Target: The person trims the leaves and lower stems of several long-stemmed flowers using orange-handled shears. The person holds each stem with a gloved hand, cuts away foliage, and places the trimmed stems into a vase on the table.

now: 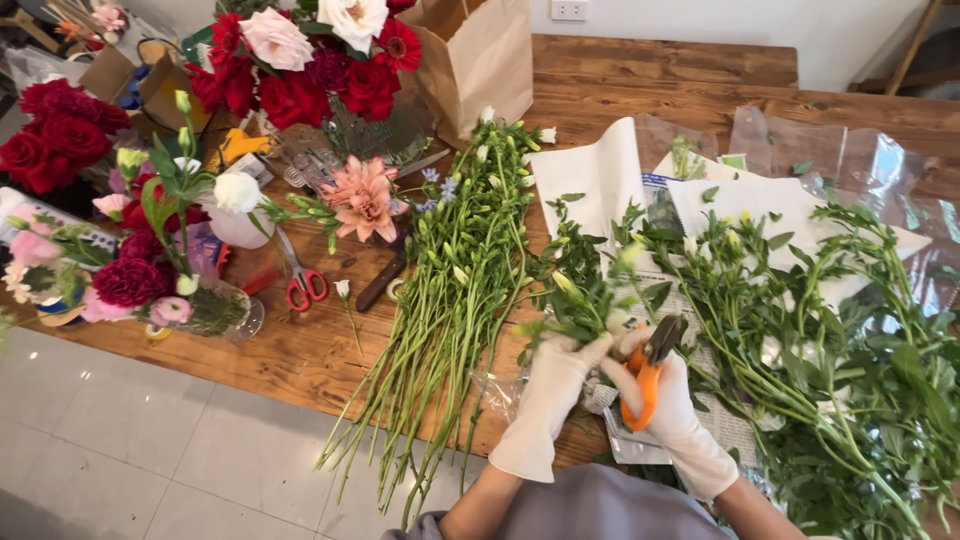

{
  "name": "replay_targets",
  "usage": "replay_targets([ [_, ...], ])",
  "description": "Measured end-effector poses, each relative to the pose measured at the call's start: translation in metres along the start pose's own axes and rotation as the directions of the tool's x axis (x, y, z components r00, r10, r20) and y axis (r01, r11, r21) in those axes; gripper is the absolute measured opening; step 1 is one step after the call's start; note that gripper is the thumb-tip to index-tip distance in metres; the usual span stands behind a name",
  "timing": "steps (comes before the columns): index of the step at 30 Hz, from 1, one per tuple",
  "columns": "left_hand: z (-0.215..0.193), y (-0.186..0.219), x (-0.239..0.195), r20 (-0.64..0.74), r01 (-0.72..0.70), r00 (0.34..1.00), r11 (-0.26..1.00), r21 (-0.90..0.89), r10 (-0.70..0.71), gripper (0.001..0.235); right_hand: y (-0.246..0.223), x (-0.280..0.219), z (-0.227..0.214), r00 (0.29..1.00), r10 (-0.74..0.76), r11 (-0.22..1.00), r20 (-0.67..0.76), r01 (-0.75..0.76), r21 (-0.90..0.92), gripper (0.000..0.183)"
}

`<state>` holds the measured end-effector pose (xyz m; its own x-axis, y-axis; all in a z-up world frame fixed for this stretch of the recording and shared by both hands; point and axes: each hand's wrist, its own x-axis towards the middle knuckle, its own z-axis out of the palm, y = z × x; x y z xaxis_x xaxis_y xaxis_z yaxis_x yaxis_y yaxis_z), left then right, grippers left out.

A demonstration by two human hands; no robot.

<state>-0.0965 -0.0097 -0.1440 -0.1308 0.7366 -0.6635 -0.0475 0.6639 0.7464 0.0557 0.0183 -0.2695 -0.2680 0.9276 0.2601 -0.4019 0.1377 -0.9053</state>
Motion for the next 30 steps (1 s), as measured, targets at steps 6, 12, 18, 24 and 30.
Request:
replay_targets([
  [6,-0.002,-0.038,0.041,0.04,-0.092,0.995,0.995,-0.032,0.093,0.052,0.013,-0.007,-0.029,0.919,0.083,0.948,-0.386,-0.192,-0.255,0.024],
  [12,0.014,-0.016,0.066,0.165,-0.11,0.979,0.993,-0.051,0.117,0.059,-0.004,-0.011,-0.046,0.843,0.117,0.97,-0.525,-0.211,-0.123,0.024],
  [18,0.014,0.006,0.079,0.238,-0.272,0.962,0.52,0.81,0.132,0.061,-0.009,-0.018,-0.051,0.851,0.12,0.992,-0.512,-0.119,0.035,0.026],
  [24,0.038,0.022,0.061,0.312,-0.347,0.904,0.928,0.133,0.293,0.08,-0.01,-0.02,-0.038,0.889,0.118,0.991,-0.442,-0.076,0.113,0.024],
  [30,0.038,0.017,0.041,0.16,-0.267,0.957,0.952,0.148,0.243,0.023,-0.048,-0.008,-0.015,0.885,0.146,0.976,-0.441,-0.203,-0.085,0.029],
])
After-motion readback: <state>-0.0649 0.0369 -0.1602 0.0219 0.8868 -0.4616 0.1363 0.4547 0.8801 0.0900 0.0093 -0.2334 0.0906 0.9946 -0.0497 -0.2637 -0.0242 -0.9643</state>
